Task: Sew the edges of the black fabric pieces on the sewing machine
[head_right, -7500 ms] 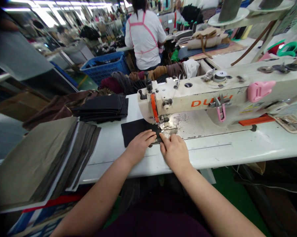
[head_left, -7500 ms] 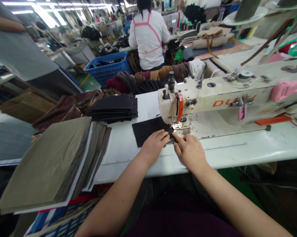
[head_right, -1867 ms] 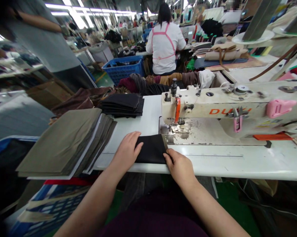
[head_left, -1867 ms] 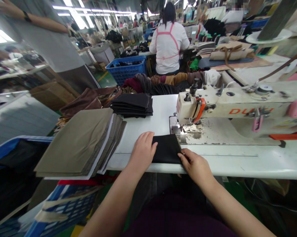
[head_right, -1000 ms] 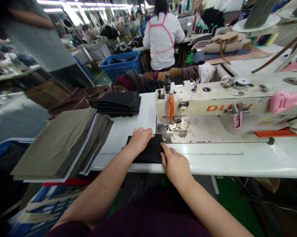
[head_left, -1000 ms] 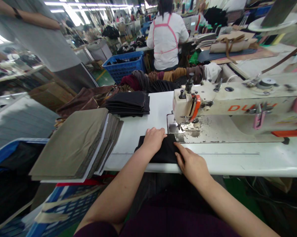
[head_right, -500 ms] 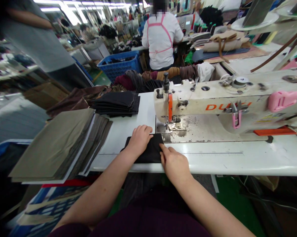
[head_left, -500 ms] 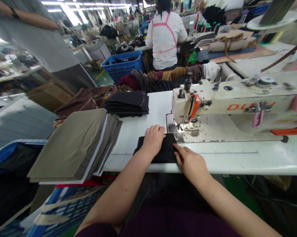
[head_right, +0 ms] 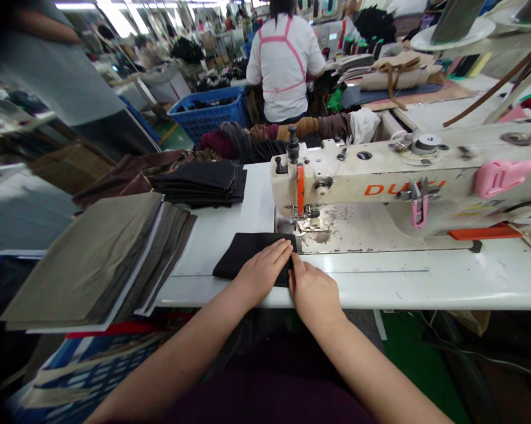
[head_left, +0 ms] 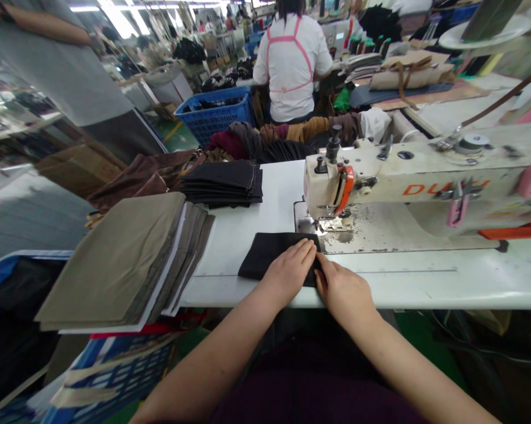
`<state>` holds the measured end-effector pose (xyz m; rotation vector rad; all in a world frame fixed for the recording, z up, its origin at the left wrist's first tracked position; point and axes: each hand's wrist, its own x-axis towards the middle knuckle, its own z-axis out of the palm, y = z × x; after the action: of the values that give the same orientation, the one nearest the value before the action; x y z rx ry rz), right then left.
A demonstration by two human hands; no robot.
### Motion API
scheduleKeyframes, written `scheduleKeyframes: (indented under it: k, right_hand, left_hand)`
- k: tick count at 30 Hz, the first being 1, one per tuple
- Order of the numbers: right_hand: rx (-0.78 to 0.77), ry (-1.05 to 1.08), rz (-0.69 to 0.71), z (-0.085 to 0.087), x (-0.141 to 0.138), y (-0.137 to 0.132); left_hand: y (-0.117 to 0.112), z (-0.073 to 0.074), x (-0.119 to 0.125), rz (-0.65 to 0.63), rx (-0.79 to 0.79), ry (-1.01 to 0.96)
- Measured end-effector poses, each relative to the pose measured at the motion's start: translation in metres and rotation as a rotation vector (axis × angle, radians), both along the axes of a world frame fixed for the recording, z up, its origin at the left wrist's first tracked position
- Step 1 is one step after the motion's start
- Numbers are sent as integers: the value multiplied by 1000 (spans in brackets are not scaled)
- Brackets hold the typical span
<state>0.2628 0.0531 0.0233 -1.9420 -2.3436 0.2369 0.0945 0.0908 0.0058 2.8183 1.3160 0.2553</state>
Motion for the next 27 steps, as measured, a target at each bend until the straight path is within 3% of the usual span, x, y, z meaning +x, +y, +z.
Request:
scheduleKeyframes:
  k: [6, 13, 27]
  right_hand:
    - [-2, 21, -65, -2, 6, 12]
    - [17, 21, -78, -6, 8, 20]
    - [25, 66, -87, -8, 10, 24]
  left_hand:
    - [20, 0, 13, -11, 30, 33]
    - [26, 7, 18, 1, 42, 47]
    - [33, 2, 17, 13, 38, 31]
